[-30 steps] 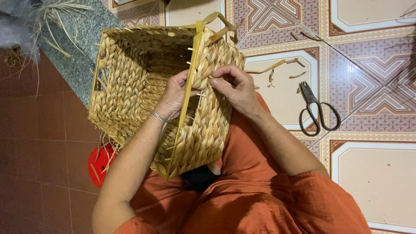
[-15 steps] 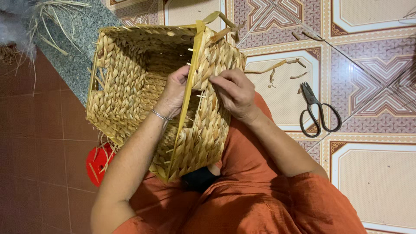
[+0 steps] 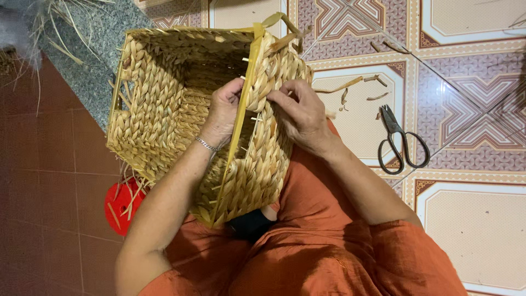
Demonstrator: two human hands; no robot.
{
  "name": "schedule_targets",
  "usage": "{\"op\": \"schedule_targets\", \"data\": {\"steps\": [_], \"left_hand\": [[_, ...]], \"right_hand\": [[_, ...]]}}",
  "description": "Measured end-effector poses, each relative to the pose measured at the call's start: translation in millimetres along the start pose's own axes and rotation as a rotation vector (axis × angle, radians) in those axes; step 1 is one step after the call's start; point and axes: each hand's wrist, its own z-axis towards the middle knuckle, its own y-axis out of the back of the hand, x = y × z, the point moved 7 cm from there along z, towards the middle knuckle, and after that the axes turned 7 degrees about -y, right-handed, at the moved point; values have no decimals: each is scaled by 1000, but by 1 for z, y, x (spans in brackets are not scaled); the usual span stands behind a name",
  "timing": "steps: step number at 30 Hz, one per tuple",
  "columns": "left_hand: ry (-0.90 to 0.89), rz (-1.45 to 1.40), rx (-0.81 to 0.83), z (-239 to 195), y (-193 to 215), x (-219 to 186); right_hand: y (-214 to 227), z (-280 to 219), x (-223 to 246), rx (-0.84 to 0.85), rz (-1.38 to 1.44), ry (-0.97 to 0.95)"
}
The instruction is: The person weaves a rectangular basket using dried palm leaves. They cut and trim the leaves with scissors, then interlace them into the basket's frame, securing the edges and adjusting the weave as needed.
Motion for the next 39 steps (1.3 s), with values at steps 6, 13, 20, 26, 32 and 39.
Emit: {"op": "schedule_targets", "data": {"steps": [6, 13, 20, 26, 32, 39], "left_hand": [[144, -29, -38, 2, 0, 10], [67, 144, -42, -1, 8, 12], [-26, 92, 30, -2, 3, 4], [-44, 139, 19, -2, 8, 6], [58, 148, 15, 0, 6, 11], [299, -16, 99, -18, 14, 8]], "right_hand": [[-1, 6, -4, 35, 8, -32], [-5, -3, -10, 62, 185, -132], [-9, -3, -24, 24, 233, -178], [-13, -7, -39, -62, 340, -384], [-4, 2, -28, 43, 296, -316], [19, 0, -20, 117, -74, -227]]}}
